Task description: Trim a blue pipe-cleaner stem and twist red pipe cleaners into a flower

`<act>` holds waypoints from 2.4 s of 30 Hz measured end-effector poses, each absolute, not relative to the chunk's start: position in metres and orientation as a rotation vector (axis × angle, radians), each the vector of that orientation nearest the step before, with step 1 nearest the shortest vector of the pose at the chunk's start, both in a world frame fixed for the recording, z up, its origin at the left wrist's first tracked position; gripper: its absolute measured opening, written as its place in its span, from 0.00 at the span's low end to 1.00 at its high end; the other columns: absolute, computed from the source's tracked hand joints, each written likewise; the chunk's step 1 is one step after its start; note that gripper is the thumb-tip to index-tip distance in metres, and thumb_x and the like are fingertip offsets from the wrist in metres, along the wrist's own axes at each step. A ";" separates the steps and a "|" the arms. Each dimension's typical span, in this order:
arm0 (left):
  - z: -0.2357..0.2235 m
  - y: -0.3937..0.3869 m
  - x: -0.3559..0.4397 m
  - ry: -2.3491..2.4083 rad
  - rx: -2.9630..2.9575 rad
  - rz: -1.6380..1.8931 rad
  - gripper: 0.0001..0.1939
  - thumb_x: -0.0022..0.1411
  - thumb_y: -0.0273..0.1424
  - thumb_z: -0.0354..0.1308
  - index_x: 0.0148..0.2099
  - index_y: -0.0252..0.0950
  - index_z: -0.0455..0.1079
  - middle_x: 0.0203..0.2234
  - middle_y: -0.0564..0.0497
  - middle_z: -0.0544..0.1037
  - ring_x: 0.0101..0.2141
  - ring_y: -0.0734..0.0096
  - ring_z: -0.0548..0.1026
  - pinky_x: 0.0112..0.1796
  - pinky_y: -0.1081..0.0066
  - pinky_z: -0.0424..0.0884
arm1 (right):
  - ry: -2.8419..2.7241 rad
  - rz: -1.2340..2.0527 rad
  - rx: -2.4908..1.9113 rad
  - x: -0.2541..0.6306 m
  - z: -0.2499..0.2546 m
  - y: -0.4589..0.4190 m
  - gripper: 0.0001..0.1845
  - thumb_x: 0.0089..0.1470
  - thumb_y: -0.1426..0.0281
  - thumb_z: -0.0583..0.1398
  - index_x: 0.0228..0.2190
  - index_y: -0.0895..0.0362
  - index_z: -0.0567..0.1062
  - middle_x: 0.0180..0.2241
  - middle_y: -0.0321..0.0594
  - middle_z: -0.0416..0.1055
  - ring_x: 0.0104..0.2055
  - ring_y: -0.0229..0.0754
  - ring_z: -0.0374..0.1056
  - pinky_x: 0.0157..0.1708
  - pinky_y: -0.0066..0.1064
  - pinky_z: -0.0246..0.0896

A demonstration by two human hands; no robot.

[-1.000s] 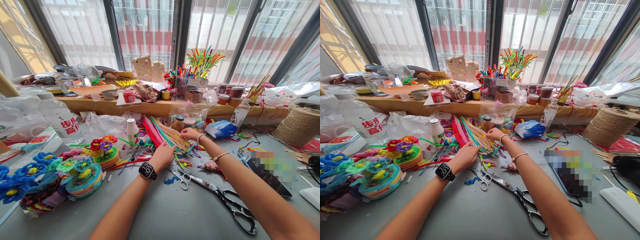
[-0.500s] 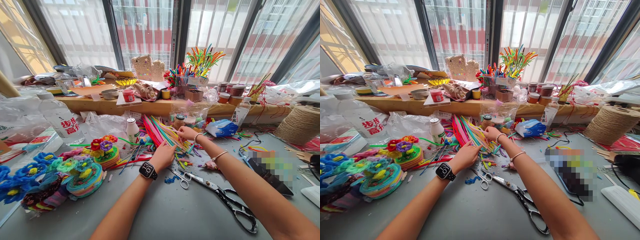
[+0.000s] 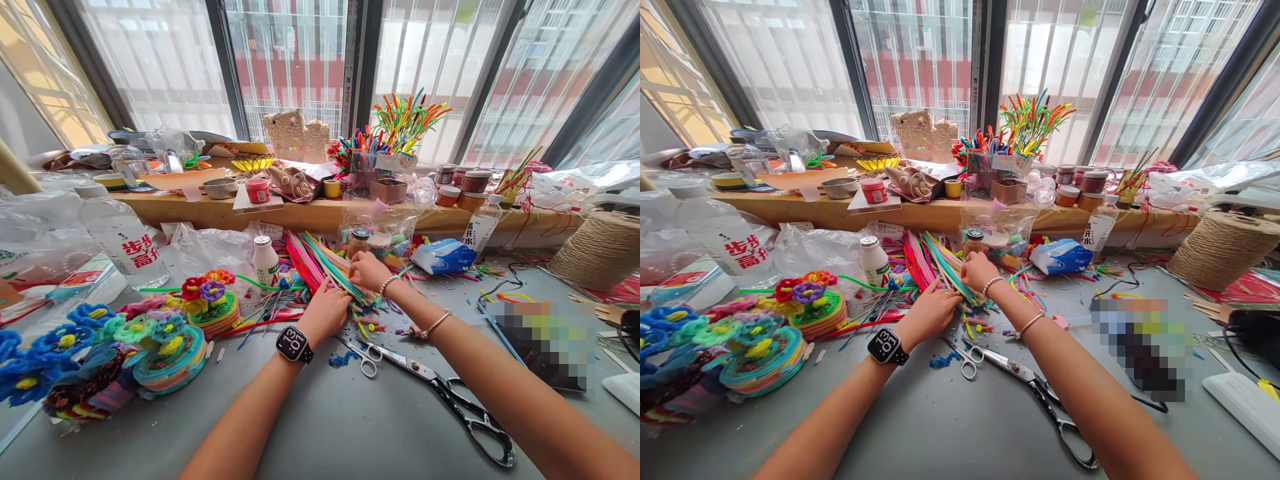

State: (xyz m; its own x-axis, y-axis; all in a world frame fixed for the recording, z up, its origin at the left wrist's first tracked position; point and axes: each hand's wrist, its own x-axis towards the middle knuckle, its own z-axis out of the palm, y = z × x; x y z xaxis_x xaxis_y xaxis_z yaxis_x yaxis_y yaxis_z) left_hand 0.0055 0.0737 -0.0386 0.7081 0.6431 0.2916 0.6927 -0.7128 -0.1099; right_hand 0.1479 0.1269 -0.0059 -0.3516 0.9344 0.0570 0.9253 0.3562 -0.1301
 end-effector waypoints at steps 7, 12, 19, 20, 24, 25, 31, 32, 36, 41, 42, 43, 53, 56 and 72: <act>-0.040 0.073 0.006 -1.097 -2.652 -0.333 0.13 0.55 0.29 0.43 0.42 0.32 0.62 0.42 0.43 0.70 0.43 0.64 0.66 0.49 0.59 0.50 | -2.559 0.075 -1.812 0.141 -0.017 0.133 0.12 0.52 0.68 0.53 0.37 0.62 0.67 0.40 0.43 0.64 0.39 0.40 0.63 0.38 0.37 0.59; -0.046 0.076 0.007 -1.096 -2.655 -0.367 0.19 0.56 0.33 0.44 0.50 0.31 0.56 0.49 0.43 0.64 0.48 0.64 0.61 0.48 0.61 0.51 | -2.556 0.070 -1.860 0.145 -0.016 0.135 0.12 0.52 0.68 0.52 0.38 0.61 0.66 0.39 0.42 0.65 0.38 0.39 0.63 0.37 0.36 0.60; -0.044 0.076 0.007 -1.109 -2.680 -0.338 0.14 0.57 0.35 0.43 0.42 0.34 0.62 0.38 0.47 0.72 0.43 0.65 0.66 0.49 0.59 0.48 | -2.552 0.076 -1.817 0.149 -0.015 0.132 0.12 0.53 0.68 0.52 0.39 0.60 0.66 0.40 0.41 0.64 0.39 0.39 0.63 0.37 0.37 0.60; -0.044 0.076 0.007 -1.106 -2.681 -0.339 0.14 0.57 0.35 0.43 0.42 0.34 0.62 0.38 0.47 0.72 0.43 0.65 0.66 0.49 0.59 0.48 | -2.561 0.083 -1.812 0.149 -0.015 0.132 0.11 0.53 0.68 0.52 0.38 0.59 0.67 0.40 0.41 0.65 0.39 0.39 0.63 0.38 0.37 0.60; -0.044 0.075 0.007 -1.102 -2.674 -0.334 0.13 0.58 0.34 0.42 0.40 0.34 0.63 0.37 0.47 0.73 0.43 0.65 0.66 0.49 0.60 0.49 | -2.583 0.101 -1.812 0.148 -0.016 0.133 0.11 0.52 0.67 0.52 0.36 0.60 0.68 0.38 0.41 0.66 0.38 0.39 0.64 0.37 0.36 0.60; -0.044 0.075 0.007 -1.102 -2.673 -0.330 0.13 0.58 0.34 0.42 0.40 0.34 0.63 0.36 0.47 0.74 0.43 0.65 0.66 0.49 0.60 0.49 | -2.584 0.102 -1.814 0.147 -0.016 0.133 0.11 0.52 0.67 0.52 0.36 0.61 0.68 0.38 0.41 0.66 0.37 0.39 0.64 0.36 0.36 0.60; -0.044 0.075 0.006 -1.112 -2.663 -0.301 0.13 0.57 0.34 0.43 0.38 0.33 0.64 0.33 0.46 0.74 0.41 0.65 0.67 0.48 0.59 0.50 | -2.538 0.059 -1.816 0.144 -0.019 0.131 0.12 0.52 0.68 0.52 0.38 0.60 0.66 0.39 0.41 0.65 0.38 0.39 0.63 0.37 0.37 0.60; -0.044 0.075 0.006 -1.112 -2.662 -0.303 0.13 0.57 0.34 0.43 0.37 0.33 0.64 0.33 0.47 0.75 0.41 0.65 0.67 0.48 0.59 0.50 | -2.528 0.049 -1.810 0.143 -0.019 0.131 0.12 0.52 0.68 0.52 0.39 0.60 0.66 0.40 0.41 0.64 0.39 0.40 0.63 0.37 0.37 0.60; -0.044 0.074 0.006 -1.112 -2.672 -0.317 0.12 0.57 0.34 0.43 0.38 0.35 0.64 0.34 0.48 0.74 0.41 0.65 0.67 0.48 0.60 0.50 | -2.529 0.044 -1.790 0.139 -0.020 0.128 0.10 0.52 0.68 0.52 0.36 0.59 0.67 0.42 0.42 0.63 0.41 0.40 0.61 0.38 0.36 0.59; -0.044 0.075 0.006 -1.125 -2.680 -0.302 0.13 0.57 0.33 0.44 0.40 0.34 0.64 0.36 0.47 0.74 0.42 0.65 0.66 0.48 0.59 0.50 | -2.537 0.082 -1.852 0.133 -0.020 0.129 0.11 0.51 0.67 0.54 0.35 0.61 0.68 0.42 0.43 0.63 0.41 0.41 0.61 0.39 0.37 0.58; -0.044 0.075 0.006 -1.126 -2.679 -0.303 0.13 0.57 0.33 0.44 0.41 0.34 0.64 0.37 0.47 0.73 0.42 0.65 0.66 0.48 0.59 0.50 | -2.528 0.086 -1.873 0.131 -0.020 0.129 0.12 0.51 0.67 0.54 0.36 0.61 0.67 0.42 0.43 0.63 0.41 0.41 0.61 0.39 0.38 0.58; -0.044 0.075 0.006 -1.125 -2.679 -0.303 0.13 0.57 0.33 0.43 0.41 0.34 0.64 0.37 0.46 0.73 0.42 0.65 0.66 0.48 0.59 0.50 | -2.516 0.089 -1.895 0.130 -0.021 0.130 0.12 0.51 0.67 0.53 0.37 0.60 0.67 0.42 0.43 0.62 0.42 0.41 0.61 0.39 0.38 0.58; -0.046 0.076 0.006 -1.130 -2.671 -0.328 0.13 0.56 0.34 0.44 0.41 0.33 0.63 0.35 0.47 0.74 0.41 0.65 0.67 0.48 0.59 0.50 | -2.375 0.297 -2.033 0.127 -0.022 0.137 0.12 0.52 0.68 0.52 0.39 0.61 0.66 0.41 0.42 0.64 0.39 0.40 0.63 0.37 0.37 0.60; -0.047 0.077 0.006 -1.121 -2.665 -0.336 0.14 0.57 0.34 0.43 0.43 0.34 0.62 0.35 0.47 0.74 0.41 0.65 0.66 0.48 0.59 0.50 | -2.352 0.429 -2.046 0.129 -0.017 0.137 0.12 0.52 0.68 0.52 0.37 0.61 0.67 0.38 0.40 0.65 0.37 0.39 0.64 0.35 0.35 0.62; -0.048 0.076 0.007 -1.114 -2.669 -0.355 0.15 0.57 0.34 0.44 0.44 0.36 0.63 0.36 0.48 0.74 0.41 0.65 0.66 0.48 0.59 0.50 | -2.174 0.197 -2.022 0.124 -0.007 0.127 0.12 0.52 0.67 0.51 0.34 0.62 0.70 0.41 0.47 0.65 0.42 0.42 0.62 0.38 0.34 0.57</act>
State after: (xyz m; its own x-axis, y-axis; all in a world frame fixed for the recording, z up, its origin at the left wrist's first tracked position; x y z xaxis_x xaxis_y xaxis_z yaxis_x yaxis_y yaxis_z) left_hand 0.0067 0.0763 -0.0478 0.6821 0.6638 0.3067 0.7189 -0.6856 -0.1146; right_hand 0.1242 0.1272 -0.0072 -0.0690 0.9971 0.0319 0.9752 0.0741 -0.2085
